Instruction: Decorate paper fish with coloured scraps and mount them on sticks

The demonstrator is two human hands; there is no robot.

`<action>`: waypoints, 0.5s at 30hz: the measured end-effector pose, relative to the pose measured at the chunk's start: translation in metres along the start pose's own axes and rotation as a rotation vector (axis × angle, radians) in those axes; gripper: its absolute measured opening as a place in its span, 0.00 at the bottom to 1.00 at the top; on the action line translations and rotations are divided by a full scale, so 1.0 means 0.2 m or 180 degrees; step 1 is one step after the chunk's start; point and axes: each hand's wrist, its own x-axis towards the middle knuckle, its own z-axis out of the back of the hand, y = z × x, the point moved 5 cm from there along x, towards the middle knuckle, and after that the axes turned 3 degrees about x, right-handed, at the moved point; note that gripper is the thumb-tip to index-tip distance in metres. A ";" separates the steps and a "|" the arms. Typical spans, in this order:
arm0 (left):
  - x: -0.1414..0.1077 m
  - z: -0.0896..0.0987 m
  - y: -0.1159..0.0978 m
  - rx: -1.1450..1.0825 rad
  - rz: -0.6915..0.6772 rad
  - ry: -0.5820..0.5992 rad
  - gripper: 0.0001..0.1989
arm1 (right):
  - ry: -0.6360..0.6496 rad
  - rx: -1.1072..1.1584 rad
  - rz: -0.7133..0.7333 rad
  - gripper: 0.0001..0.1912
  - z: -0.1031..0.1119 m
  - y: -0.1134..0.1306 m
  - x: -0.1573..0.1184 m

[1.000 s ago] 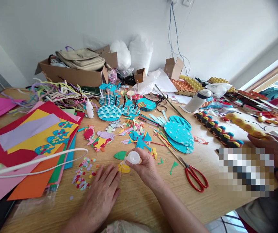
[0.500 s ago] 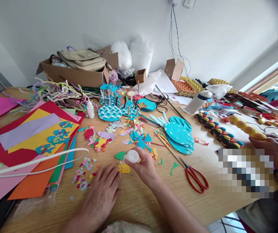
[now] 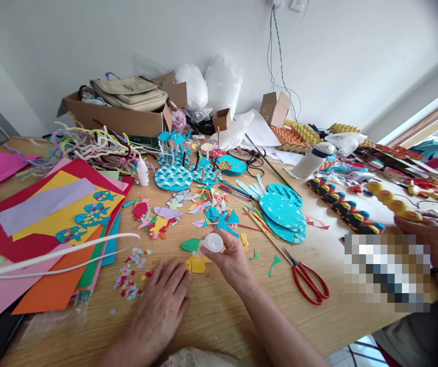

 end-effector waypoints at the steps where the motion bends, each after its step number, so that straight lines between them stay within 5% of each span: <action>1: 0.00 0.00 0.00 0.0005 -0.0010 0.0010 0.14 | 0.0010 -0.0023 0.0004 0.07 0.00 0.00 0.00; 15: 0.00 0.01 0.00 0.0065 -0.0053 -0.0079 0.14 | 0.0054 -0.0245 0.0023 0.06 0.01 0.03 0.00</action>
